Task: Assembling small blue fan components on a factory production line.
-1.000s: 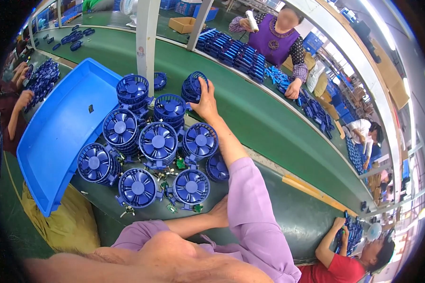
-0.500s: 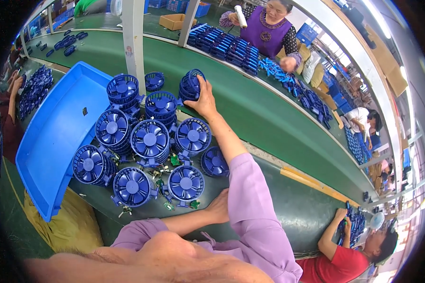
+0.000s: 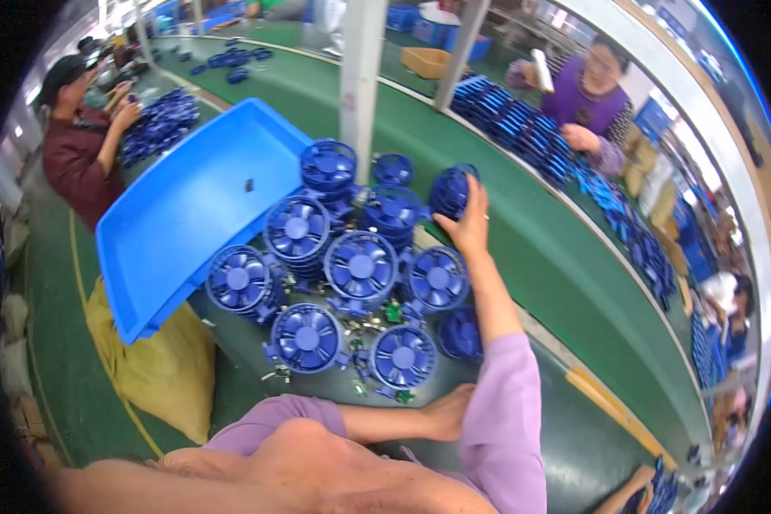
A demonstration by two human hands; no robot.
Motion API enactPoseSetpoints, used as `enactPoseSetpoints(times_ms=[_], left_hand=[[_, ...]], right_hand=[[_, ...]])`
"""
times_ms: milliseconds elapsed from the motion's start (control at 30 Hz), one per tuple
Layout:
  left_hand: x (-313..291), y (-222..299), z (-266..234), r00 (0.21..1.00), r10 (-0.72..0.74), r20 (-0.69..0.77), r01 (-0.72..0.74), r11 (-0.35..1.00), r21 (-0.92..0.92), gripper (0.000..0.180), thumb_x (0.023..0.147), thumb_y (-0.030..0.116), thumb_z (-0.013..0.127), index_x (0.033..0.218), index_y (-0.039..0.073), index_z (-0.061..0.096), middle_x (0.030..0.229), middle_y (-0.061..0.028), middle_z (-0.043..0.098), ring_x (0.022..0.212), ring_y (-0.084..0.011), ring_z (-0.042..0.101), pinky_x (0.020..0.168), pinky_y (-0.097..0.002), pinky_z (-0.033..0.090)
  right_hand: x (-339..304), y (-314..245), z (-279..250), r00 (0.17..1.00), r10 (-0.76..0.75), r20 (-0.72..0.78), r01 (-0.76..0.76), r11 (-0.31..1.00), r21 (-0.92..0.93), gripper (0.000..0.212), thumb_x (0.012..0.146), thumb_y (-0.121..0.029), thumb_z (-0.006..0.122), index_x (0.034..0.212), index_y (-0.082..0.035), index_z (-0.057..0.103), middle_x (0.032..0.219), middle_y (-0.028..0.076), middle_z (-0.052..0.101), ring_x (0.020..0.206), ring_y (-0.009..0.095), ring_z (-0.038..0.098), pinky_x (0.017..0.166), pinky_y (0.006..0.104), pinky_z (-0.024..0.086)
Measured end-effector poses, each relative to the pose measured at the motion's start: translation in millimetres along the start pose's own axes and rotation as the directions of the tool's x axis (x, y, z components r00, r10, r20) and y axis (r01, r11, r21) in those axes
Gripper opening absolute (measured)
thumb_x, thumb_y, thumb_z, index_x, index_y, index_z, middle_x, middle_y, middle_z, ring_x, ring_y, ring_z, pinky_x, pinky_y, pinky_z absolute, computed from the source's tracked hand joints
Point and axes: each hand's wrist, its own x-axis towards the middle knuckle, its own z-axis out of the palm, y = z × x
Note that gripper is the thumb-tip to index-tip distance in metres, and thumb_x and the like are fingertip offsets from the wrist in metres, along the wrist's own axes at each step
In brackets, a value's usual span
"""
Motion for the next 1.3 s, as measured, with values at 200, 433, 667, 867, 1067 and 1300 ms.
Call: enactPoseSetpoints(times_ms=[200, 433, 667, 867, 1067, 1300], left_hand=[[-2.8, 18.2, -18.2, 0.998, -0.059, 0.017, 0.06, 0.995, -0.078, 0.039, 0.081, 0.019, 0.057, 0.115, 0.0, 0.057, 0.121, -0.0206, 0.058, 0.118, -0.0365, 0.049, 0.105, -0.0455, 0.033], [-1.1, 5.4, -4.0, 0.996, -0.09, -0.028, 0.09, 0.996, -0.006, 0.033, 0.081, 0.017, 0.058, 0.108, -0.001, 0.058, 0.115, -0.0234, 0.059, 0.111, -0.0379, 0.053, 0.099, -0.0444, 0.039], [4.3, 24.5, -15.6, 0.987, -0.107, -0.123, 0.073, 0.965, -0.252, 0.027, 0.083, 0.017, 0.056, 0.101, -0.002, 0.059, 0.106, -0.0237, 0.061, 0.102, -0.0403, 0.056, 0.091, -0.0433, 0.044], [4.7, 23.6, -16.9, 0.987, -0.157, 0.021, 0.158, 0.973, -0.168, 0.027, 0.084, 0.019, 0.056, 0.103, 0.001, 0.06, 0.112, -0.0214, 0.06, 0.111, -0.0364, 0.053, 0.097, -0.0434, 0.039], [3.1, -35.8, 36.3, 0.99, -0.101, -0.094, 0.092, 0.991, -0.097, 0.024, 0.079, 0.017, 0.057, 0.098, 0.002, 0.062, 0.103, -0.0182, 0.063, 0.106, -0.0362, 0.054, 0.096, -0.0441, 0.038], [-11.6, -28.6, 19.3, 0.969, 0.196, -0.149, -0.144, 0.942, 0.305, 0.009, 0.078, 0.014, 0.064, 0.084, 0.009, 0.068, 0.098, -0.007, 0.065, 0.106, -0.0288, 0.056, 0.097, -0.0447, 0.04]], right_hand=[[-0.1, -8.5, -0.3, 0.999, 0.052, -0.016, -0.052, 0.998, 0.036, 0.108, 0.054, -0.013, 0.089, 0.144, -0.016, 0.03, 0.137, 0.019, 0.044, 0.125, 0.037, 0.045, 0.104, 0.0415, 0.04], [-2.5, -5.4, -1.0, 0.996, 0.094, -0.011, -0.093, 0.996, 0.012, 0.11, 0.054, -0.014, 0.088, 0.146, -0.02, 0.027, 0.139, 0.019, 0.041, 0.127, 0.037, 0.044, 0.106, 0.0423, 0.04], [-0.1, -3.8, -2.0, 0.998, 0.062, -0.03, -0.063, 0.997, -0.04, 0.108, 0.056, -0.015, 0.088, 0.146, -0.018, 0.027, 0.141, 0.02, 0.04, 0.129, 0.039, 0.042, 0.105, 0.0441, 0.04], [-2.3, -2.8, -5.1, 0.995, 0.09, -0.03, -0.091, 0.996, -0.02, 0.106, 0.057, -0.015, 0.087, 0.145, -0.016, 0.029, 0.139, 0.018, 0.042, 0.128, 0.037, 0.043, 0.105, 0.0434, 0.04], [-6.0, 15.6, -23.1, 0.986, 0.167, -0.012, -0.164, 0.975, 0.149, 0.103, 0.058, -0.019, 0.088, 0.144, -0.009, 0.032, 0.136, 0.02, 0.046, 0.125, 0.032, 0.047, 0.106, 0.0386, 0.038], [-28.8, 23.2, -62.3, 0.948, 0.312, 0.056, -0.315, 0.91, 0.269, 0.109, 0.059, -0.031, 0.09, 0.143, 0.002, 0.029, 0.132, 0.021, 0.049, 0.122, 0.029, 0.049, 0.106, 0.0365, 0.036]])
